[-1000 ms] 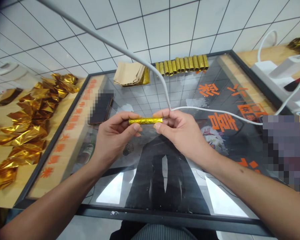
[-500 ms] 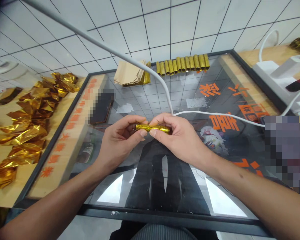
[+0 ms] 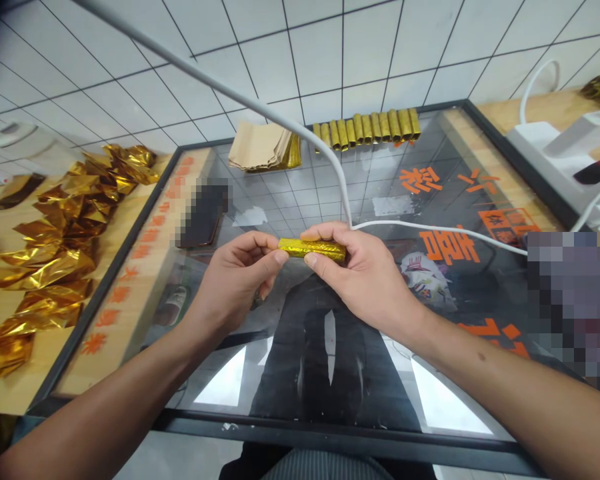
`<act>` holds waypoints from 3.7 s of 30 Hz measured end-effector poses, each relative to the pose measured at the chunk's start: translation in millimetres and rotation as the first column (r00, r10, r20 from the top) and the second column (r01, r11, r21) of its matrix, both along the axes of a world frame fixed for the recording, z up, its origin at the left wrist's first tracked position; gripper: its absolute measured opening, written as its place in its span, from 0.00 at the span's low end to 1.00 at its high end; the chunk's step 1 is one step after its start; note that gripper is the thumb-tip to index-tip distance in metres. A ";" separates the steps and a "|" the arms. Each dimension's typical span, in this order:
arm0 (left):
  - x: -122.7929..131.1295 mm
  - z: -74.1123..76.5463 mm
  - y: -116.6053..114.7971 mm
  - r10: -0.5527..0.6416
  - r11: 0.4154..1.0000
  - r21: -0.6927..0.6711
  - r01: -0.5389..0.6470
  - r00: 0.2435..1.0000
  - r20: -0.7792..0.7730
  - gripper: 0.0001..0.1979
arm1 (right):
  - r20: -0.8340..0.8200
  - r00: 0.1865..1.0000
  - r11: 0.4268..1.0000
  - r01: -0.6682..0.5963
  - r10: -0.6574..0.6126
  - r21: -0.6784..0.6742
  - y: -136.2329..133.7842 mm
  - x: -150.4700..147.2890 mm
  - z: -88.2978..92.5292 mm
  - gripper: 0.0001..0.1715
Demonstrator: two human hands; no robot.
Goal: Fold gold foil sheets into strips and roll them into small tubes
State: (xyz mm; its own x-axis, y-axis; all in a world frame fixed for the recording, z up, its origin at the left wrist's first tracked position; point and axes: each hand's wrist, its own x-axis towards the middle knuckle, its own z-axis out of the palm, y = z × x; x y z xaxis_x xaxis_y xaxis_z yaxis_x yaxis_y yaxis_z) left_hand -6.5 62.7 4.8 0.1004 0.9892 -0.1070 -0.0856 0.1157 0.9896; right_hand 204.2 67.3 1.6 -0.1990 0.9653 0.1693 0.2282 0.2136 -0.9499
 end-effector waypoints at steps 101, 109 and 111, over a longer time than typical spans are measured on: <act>1.5 3.7 -3.2 -0.035 0.960 0.270 0.073 0.989 -0.144 0.02 | -0.002 0.995 0.995 -0.096 0.096 0.030 -1.3 -2.8 4.3 0.10; 1.3 -2.7 -1.3 -0.036 0.963 0.265 0.053 0.997 -0.069 0.07 | 0.006 0.995 0.993 -0.099 0.099 0.063 -1.4 -2.7 2.1 0.11; 0.8 -3.4 -1.6 -0.043 0.969 0.243 0.053 0.998 -0.049 0.09 | 0.007 0.995 0.993 -0.098 0.097 0.072 -1.4 -2.8 2.8 0.11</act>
State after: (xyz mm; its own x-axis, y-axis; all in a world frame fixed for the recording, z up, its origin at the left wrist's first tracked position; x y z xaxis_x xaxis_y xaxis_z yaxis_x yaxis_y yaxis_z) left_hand -5.6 61.2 1.3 0.1490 0.9800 0.1316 -0.0427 -0.1266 0.9910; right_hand 201.4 65.9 4.4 -0.2923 0.9265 0.2372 0.2061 0.3032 -0.9304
